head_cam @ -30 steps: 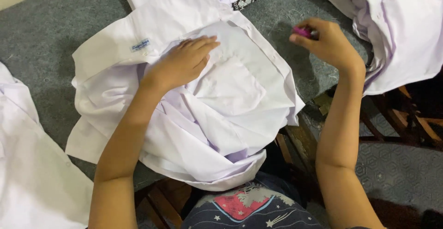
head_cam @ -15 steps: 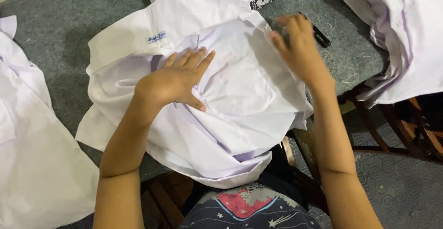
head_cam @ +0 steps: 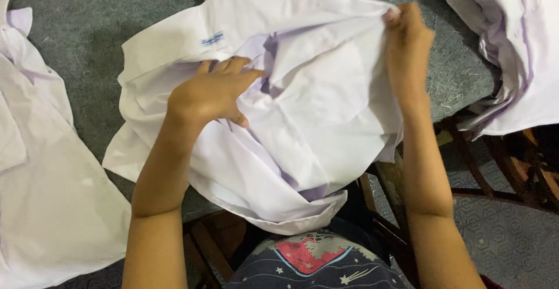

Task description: The person uses small scissors to trim loose threads from the seams and edges of a white shirt. They repeatedly adjust the shirt's position, fold the fabric, and cut threads along the collar, sleeves, and hem before laying the shirt flat.

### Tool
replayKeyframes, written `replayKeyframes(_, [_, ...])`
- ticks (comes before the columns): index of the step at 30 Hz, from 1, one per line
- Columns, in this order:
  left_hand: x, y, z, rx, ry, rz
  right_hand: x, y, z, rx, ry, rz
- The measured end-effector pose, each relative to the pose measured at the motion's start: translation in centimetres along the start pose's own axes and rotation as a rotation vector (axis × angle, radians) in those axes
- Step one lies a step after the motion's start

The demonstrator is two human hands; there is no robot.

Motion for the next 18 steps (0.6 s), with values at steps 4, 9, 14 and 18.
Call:
replayKeyframes(4, [0.0,0.4,-1.1,-0.03,-0.074,-0.015,-2.5,-0.1,-0.2,-0.083,0.081,0.226])
replayKeyframes(9, [-0.7,-0.2,-0.8,0.016,0.008,0.019,-2.7,2.6,-1.0,-0.123,0.12,0.466])
replayKeyframes(14, [-1.4,-1.5,-0.8,0.082,0.206,0.018,-2.9,2.6,-2.8,-0.082,0.155,0.494])
replayKeyframes(18, [-4.3,-1.9,1.7,0.217,0.466,0.082,-3.4,0.8,-3.8,-0.098,0.219,0.377])
Point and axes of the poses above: each hand's wrist, its own z-axis away from the middle knuckle, its own x-axis out of the palm, y = z × x, the point moved 3 cm from there along -z, towards the middle knuckle, and after that the axes turned 6 degrees about -x, right-handed, at the moved point
